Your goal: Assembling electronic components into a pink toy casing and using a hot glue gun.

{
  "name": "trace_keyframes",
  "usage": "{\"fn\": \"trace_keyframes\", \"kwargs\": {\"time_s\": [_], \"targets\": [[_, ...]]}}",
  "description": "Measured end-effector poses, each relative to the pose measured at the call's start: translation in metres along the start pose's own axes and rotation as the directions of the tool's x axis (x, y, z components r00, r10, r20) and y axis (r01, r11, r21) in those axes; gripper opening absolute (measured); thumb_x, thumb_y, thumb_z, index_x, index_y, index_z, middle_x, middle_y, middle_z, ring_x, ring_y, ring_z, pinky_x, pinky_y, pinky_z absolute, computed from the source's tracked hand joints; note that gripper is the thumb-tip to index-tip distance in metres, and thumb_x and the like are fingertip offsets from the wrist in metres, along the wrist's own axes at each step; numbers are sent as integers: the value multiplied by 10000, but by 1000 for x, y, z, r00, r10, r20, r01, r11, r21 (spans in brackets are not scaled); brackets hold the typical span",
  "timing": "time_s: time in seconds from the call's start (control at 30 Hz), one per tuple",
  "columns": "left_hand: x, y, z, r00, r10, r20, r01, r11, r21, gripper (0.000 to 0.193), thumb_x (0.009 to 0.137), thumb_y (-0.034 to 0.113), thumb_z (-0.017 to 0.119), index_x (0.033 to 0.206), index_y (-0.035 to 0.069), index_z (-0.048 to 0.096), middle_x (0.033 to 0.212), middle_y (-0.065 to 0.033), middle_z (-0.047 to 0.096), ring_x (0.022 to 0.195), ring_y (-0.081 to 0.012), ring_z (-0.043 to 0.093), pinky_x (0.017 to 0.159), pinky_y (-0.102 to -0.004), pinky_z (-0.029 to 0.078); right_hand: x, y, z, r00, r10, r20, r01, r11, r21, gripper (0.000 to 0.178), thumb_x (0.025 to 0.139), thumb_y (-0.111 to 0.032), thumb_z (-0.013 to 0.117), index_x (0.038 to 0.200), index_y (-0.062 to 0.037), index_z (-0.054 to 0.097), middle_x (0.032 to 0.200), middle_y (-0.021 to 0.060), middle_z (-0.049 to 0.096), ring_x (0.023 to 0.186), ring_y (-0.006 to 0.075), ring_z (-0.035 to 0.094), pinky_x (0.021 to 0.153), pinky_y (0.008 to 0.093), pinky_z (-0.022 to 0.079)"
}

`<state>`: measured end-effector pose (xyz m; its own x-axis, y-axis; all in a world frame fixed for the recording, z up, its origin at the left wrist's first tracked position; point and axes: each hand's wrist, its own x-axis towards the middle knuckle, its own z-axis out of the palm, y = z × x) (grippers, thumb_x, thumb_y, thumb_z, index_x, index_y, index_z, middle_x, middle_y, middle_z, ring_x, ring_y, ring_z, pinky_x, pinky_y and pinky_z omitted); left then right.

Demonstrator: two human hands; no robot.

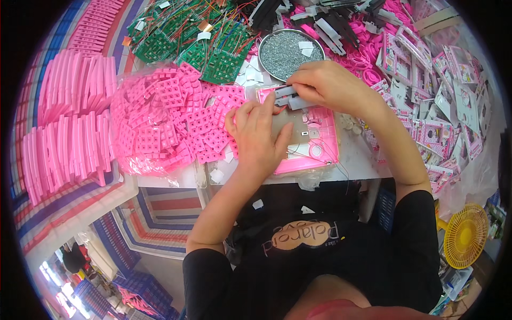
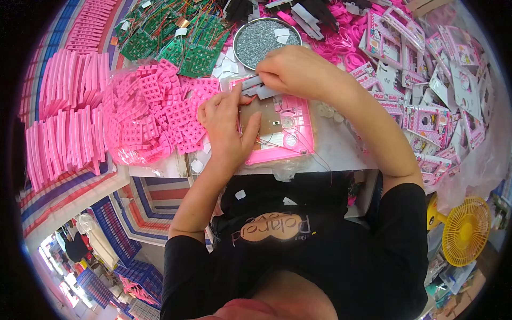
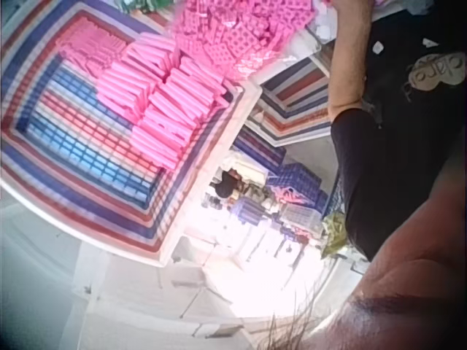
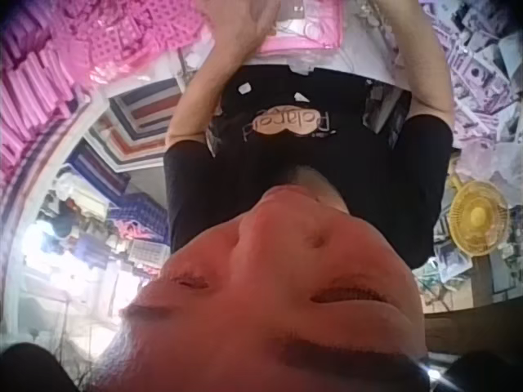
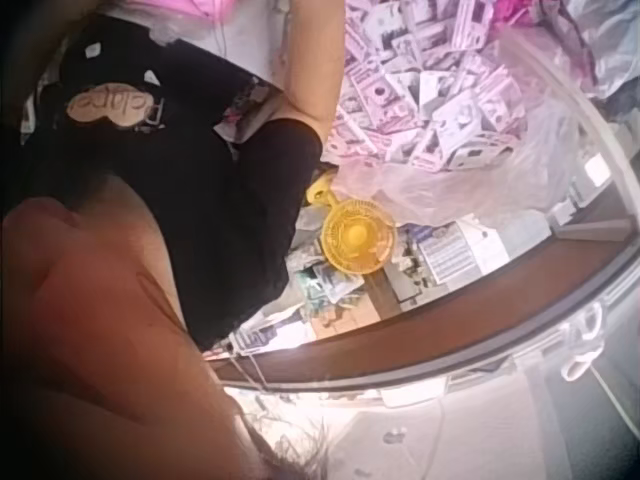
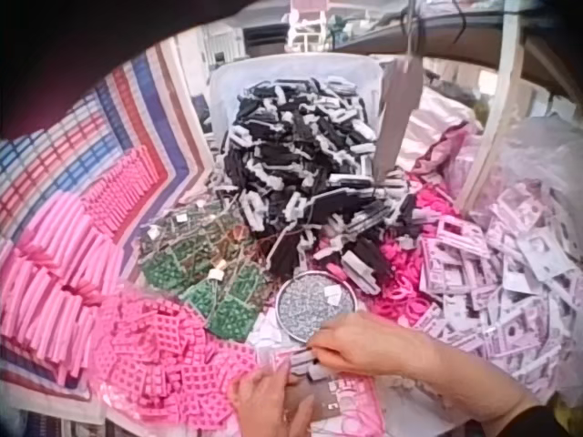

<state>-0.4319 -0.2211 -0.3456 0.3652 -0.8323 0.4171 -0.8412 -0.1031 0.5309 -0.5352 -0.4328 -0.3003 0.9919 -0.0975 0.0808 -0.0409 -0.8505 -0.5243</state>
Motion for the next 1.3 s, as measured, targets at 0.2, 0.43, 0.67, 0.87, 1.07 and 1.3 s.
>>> {"fn": "trace_keyframes", "kwargs": {"time_s": [0.2, 0.43, 0.67, 0.87, 1.07, 1.3], "targets": [[0, 2, 2, 1000, 23, 16, -26, 984, 175, 582, 810, 304, 754, 1326, 74, 608, 1064, -70, 614, 1127, -297, 522, 989, -488, 295, -14, -21, 1, 950, -136, -280, 103, 986, -129, 229, 843, -123, 680, 1056, -39, 671, 1060, 113, 650, 975, 344, 614, 870, 424, 502], [9, 9, -5, 999, 32, 29, -38, 964, 263, 536, 799, 298, 757, 1284, 98, 648, 1107, -89, 593, 1136, -307, 508, 993, -507, 299, -36, -21, 44, 886, -224, -407, 23, 897, -442, 305, 756, -175, 749, 1019, -62, 646, 1019, 96, 630, 1032, 313, 589, 880, 420, 483], [76, -13, -19, 942, -72, 326, 74, 997, 5, 248, 811, 270, 752, 965, 76, 750, 969, -89, 671, 978, -288, 628, 866, -430, 437, -22, 17, 18, 980, -36, -194, 63, 989, 132, 262, 751, -172, 765, 967, -65, 663, 984, 93, 610, 1005, 304, 579, 852, 407, 476], [150, -49, 45, 953, 114, 282, -218, 902, 372, 190, 824, 332, 751, 815, 143, 764, 871, -61, 682, 953, -266, 625, 862, -496, 406, -35, 13, 28, 950, 14, -311, 50, 979, 196, 332, 761, -214, 787, 1047, -73, 695, 1089, 107, 634, 1028, 311, 574, 847, 413, 473], [135, -72, 46, 965, 193, 178, -251, 880, 404, 283, 884, 399, 692, 792, 140, 757, 847, -37, 697, 902, -257, 635, 872, -522, 387, -82, -81, -47, 874, 46, -483, -87, 994, -62, 266, 853, -108, 700, 1081, 29, 684, 896, 191, 673, 792, 282, 644, 714, 370, 515], [153, -48, 55, 967, 141, 210, -184, 962, 204, 294, 873, 385, 698, 752, 125, 764, 852, -52, 723, 920, -265, 642, 932, -515, 362, -2, -17, -107, 538, 431, -724, 345, 671, 656, 429, 916, -146, 680, 1284, 24, 539, 1014, 135, 695, 858, 227, 680, 790, 348, 547]]}}
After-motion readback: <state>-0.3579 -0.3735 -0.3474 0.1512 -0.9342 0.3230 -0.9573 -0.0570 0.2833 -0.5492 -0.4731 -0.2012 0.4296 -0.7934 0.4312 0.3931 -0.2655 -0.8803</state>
